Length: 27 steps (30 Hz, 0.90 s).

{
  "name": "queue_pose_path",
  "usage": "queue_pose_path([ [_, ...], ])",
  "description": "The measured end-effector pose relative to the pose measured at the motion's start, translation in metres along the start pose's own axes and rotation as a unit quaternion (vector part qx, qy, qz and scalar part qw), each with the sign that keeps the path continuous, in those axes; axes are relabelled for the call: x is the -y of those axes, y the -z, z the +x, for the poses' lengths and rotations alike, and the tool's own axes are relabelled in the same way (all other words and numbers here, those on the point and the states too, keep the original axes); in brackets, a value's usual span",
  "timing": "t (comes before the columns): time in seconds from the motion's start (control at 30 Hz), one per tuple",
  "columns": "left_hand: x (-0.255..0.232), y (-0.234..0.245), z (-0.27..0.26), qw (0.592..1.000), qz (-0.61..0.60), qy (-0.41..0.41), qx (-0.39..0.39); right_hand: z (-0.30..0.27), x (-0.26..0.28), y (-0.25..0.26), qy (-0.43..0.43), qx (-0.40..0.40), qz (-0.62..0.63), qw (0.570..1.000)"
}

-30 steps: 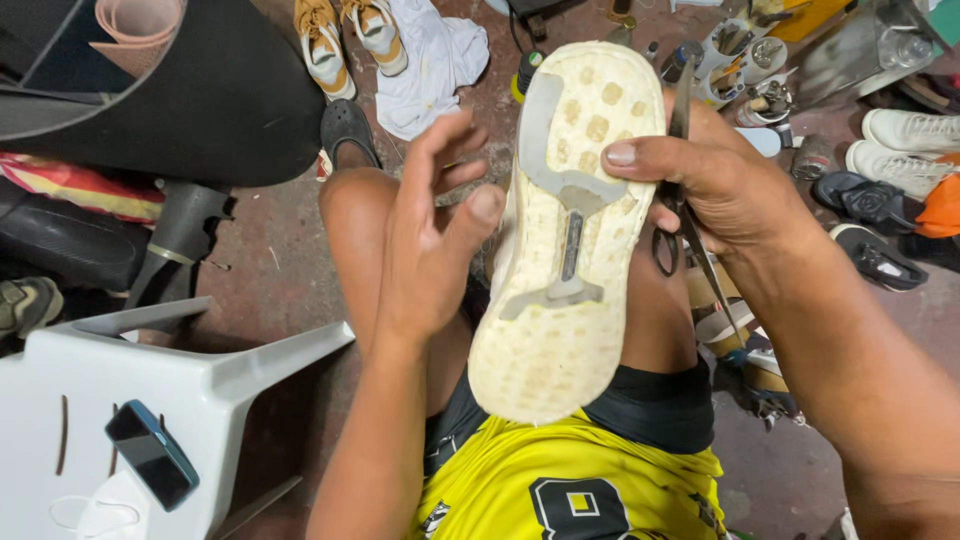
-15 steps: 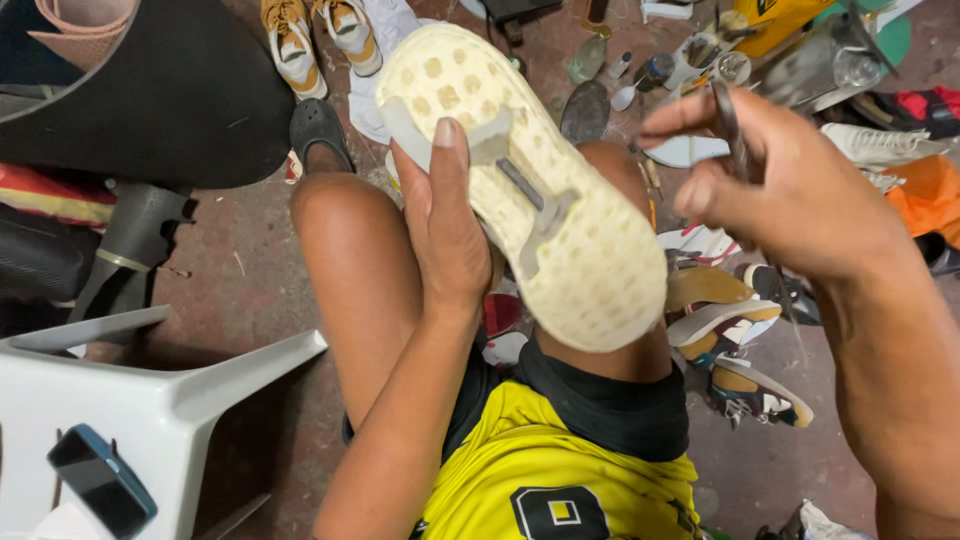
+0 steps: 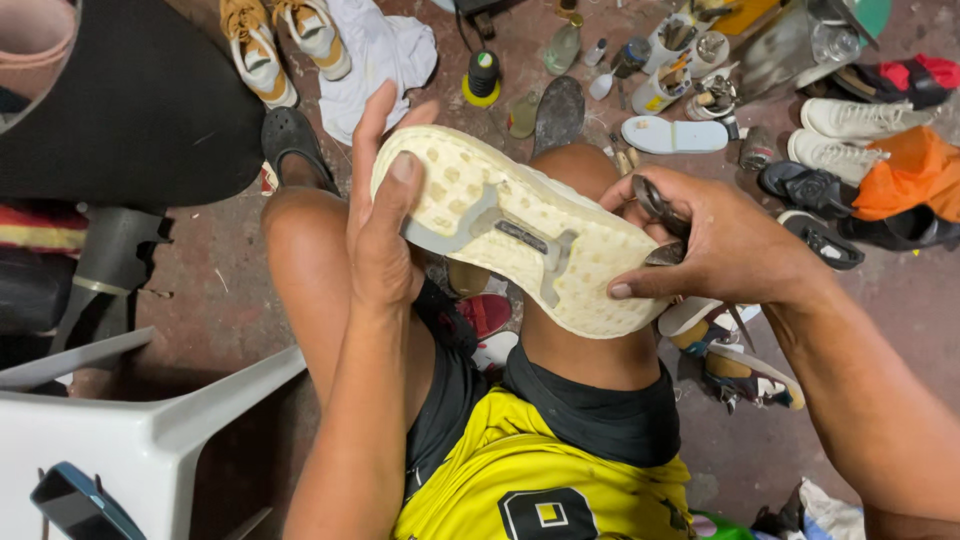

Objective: The person sits on the floor and rubs a brown shoe sole with a small white cloth. They then pick up a white shoe sole and use a pair of scissors to cut and trim the edges of the sole.

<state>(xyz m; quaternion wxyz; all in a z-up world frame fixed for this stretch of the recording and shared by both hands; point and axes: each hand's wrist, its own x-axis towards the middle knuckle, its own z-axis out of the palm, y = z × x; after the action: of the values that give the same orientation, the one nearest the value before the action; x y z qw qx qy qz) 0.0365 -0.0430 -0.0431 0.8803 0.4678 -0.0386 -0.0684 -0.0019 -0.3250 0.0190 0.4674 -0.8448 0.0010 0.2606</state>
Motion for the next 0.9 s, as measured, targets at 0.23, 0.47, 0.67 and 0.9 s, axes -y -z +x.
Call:
queue_pose_path([
  [0.23,0.009,0.019,0.012,0.999,-0.004,-0.001,-0.045,0.014,-0.024,0.018,0.033,-0.023,-0.059,0.997],
  [0.47,0.026,0.027,-0.011,0.993,-0.015,-0.017,-0.12,-0.015,-0.016,0.019,-0.056,-0.119,-0.014,0.991],
  [0.67,0.025,0.02,-0.026,0.99,0.014,-0.024,-0.138,-0.031,0.017,-0.015,0.253,-0.208,-0.313,0.891],
  [0.9,0.023,0.019,-0.023,0.99,0.025,-0.013,-0.141,-0.007,0.027,-0.033,0.298,-0.244,-0.417,0.823],
])
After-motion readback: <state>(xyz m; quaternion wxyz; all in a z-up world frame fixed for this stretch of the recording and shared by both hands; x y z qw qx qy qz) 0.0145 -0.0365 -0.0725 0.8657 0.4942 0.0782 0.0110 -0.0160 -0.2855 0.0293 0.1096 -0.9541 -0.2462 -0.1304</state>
